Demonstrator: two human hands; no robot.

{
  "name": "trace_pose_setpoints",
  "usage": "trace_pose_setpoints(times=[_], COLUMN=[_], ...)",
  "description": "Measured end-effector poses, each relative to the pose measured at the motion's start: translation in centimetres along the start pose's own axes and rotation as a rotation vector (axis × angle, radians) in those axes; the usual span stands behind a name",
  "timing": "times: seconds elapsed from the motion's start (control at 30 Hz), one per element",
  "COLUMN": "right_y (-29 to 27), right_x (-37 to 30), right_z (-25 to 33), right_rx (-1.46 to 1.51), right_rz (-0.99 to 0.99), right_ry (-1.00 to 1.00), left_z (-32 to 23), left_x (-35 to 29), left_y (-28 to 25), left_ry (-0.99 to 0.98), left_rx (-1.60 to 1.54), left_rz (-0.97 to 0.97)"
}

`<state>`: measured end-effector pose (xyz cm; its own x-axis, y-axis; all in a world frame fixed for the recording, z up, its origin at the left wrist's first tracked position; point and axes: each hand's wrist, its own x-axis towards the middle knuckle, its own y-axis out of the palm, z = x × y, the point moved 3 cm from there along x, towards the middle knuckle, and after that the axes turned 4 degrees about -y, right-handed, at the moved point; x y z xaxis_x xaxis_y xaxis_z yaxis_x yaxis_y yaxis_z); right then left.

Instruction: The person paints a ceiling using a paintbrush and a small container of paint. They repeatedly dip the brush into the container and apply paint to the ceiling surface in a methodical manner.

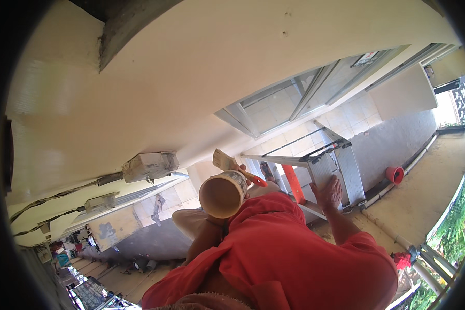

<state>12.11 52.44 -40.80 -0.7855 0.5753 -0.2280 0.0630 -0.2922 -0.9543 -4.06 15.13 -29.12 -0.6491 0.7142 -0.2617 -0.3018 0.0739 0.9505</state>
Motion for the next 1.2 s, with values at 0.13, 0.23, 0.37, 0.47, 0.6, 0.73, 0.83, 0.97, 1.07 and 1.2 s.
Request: trace_pose_setpoints(times=[0.13,0.23,0.37,0.47,0.6,0.73,0.83,0.97,1.07,1.2], right_y=[-0.6,-0.8,-2.2,-1.9,-1.9,-1.5,-1.7,-2.1,-1.8,-2.7], right_x=[0.0,0.0,-0.1,-0.1,0.2,-0.2,0.0,-0.1,0.2,-0.3], right_z=[0.5,0.6,1.1,0.8,0.8,0.6,0.7,1.0,0.6,1.2], right_rx=[0.036,0.069,0.087,0.112,0.15,0.149,0.166,0.165,0.17,0.174], right_rz=[0.039,0.061,0.075,0.073,0.1,0.111,0.113,0.117,0.046,0.071], right_ry=[0.035,0.01,-0.009,-0.009,-0.007,0.006,0.003,0.016,-0.026,-0.036], left_z=[0.7,1.7,2.7,3.6,4.2,4.3,4.2,4.0,3.9,3.4], left_x=[2.3,4.0,6.2,7.2,8.2,8.6,8.7,8.8,8.7,7.5], left_y=[1.8,4.7,4.6,4.3,4.0,3.9,3.8,3.6,2.8,3.2], left_ry=[0.022,0.024,-0.011,-0.032,-0.043,-0.068,-0.082,-0.096,-0.121,-0.147], left_rx=[0.093,0.174,0.195,0.209,0.229,0.247,0.256,0.261,0.267,0.28], left_rz=[-0.012,0.001,-0.002,-0.015,-0.033,-0.051,-0.049,-0.025,-0.008,-0.001])
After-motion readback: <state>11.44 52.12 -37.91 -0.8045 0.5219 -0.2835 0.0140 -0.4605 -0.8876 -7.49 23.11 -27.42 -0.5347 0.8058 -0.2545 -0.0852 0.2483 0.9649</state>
